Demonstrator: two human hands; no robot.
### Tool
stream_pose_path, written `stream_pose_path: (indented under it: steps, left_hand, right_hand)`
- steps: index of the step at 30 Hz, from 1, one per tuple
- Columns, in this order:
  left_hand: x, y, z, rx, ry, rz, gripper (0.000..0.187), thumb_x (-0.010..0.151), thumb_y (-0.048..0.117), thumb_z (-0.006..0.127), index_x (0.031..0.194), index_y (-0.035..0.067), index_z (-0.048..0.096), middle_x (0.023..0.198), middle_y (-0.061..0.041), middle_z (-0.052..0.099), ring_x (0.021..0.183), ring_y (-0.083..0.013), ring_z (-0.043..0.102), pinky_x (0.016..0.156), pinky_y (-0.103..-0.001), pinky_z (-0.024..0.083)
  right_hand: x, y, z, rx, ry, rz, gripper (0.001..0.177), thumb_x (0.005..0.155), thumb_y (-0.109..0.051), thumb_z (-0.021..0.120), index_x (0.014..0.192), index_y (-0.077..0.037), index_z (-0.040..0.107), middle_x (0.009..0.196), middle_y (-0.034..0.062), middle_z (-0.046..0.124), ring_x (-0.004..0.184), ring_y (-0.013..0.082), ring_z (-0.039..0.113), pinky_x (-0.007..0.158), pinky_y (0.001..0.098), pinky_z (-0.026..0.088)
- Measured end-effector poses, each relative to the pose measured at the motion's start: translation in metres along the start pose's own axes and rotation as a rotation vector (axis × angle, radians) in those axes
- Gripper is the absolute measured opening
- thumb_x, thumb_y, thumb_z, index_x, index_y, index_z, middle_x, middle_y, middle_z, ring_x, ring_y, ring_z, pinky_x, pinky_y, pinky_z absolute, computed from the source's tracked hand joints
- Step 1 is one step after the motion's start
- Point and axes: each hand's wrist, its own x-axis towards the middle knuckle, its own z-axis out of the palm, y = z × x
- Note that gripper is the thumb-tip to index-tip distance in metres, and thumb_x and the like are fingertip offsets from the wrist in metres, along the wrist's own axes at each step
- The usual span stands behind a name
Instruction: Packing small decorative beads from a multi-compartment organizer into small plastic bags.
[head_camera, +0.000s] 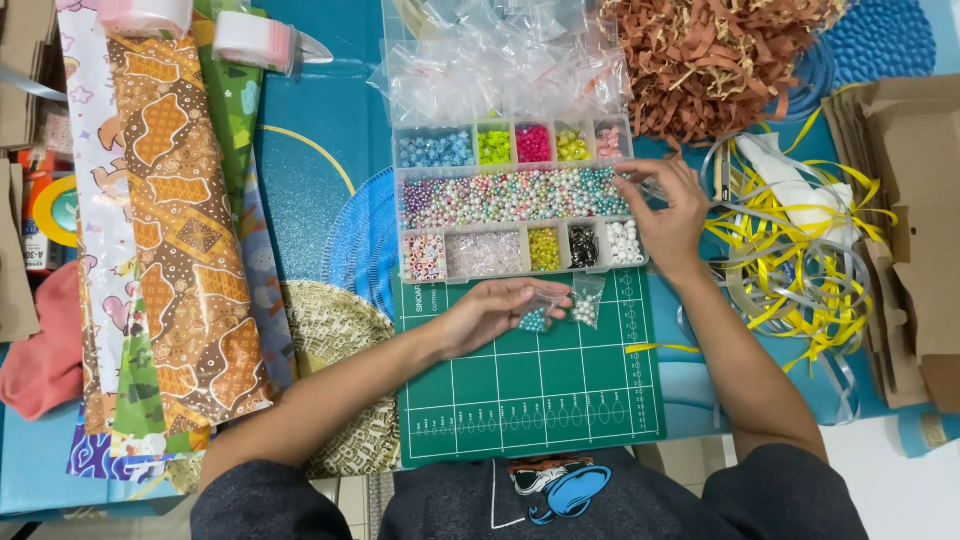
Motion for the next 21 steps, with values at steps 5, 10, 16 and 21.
stream_pose_path:
  steps: [5,10,16,21]
  left_hand:
    - [0.003,-0.006,-0.005,-0.002,0.001,0.002,0.055,0.103,0.03,0.054,0.138,-0.012,0.052,0.134,-0.029,0.06,0.125,-0.0335,0.062,0.106,-0.041,0.051]
    - [0.003,-0.002,-0.001,-0.002,0.012,0.024,0.054,0.103,0.03,0.054,0.138,-0.012,0.053,0.133,-0.029,0.061,0.123,-0.0329,0.063,0.105,-0.041,0.051]
    - [0.004,-0.001,0.004,0.014,0.042,0.067,0.048,0.104,0.025,0.053,0.135,-0.012,0.056,0.129,-0.027,0.064,0.12,-0.0309,0.066,0.103,-0.039,0.053]
    - [-0.001,-0.002,0.007,0.02,0.057,0.088,0.042,0.105,0.023,0.056,0.131,-0.009,0.061,0.125,-0.02,0.068,0.117,-0.0258,0.067,0.103,-0.037,0.054]
  right_hand:
    - [0.008,-0.027,-0.006,0.076,-0.028,-0.003,0.009,0.099,-0.007,0.082,0.107,-0.009,0.079,0.092,0.0062,0.075,0.088,0.027,0.069,0.087,0.0378,0.047]
    - [-0.01,-0.049,-0.004,0.152,-0.108,0.036,0.007,0.096,-0.009,0.081,0.102,-0.008,0.08,0.091,0.0077,0.075,0.088,0.0284,0.07,0.087,0.0392,0.049]
    - [-0.044,-0.085,-0.001,0.353,-0.262,0.124,0.01,0.091,-0.007,0.076,0.1,-0.01,0.08,0.088,0.0079,0.077,0.089,0.0246,0.071,0.092,0.0411,0.047]
    - [-0.046,-0.096,-0.004,0.314,-0.301,0.073,0.014,0.092,-0.006,0.075,0.104,-0.009,0.079,0.093,0.0069,0.079,0.094,0.0245,0.072,0.093,0.0405,0.047]
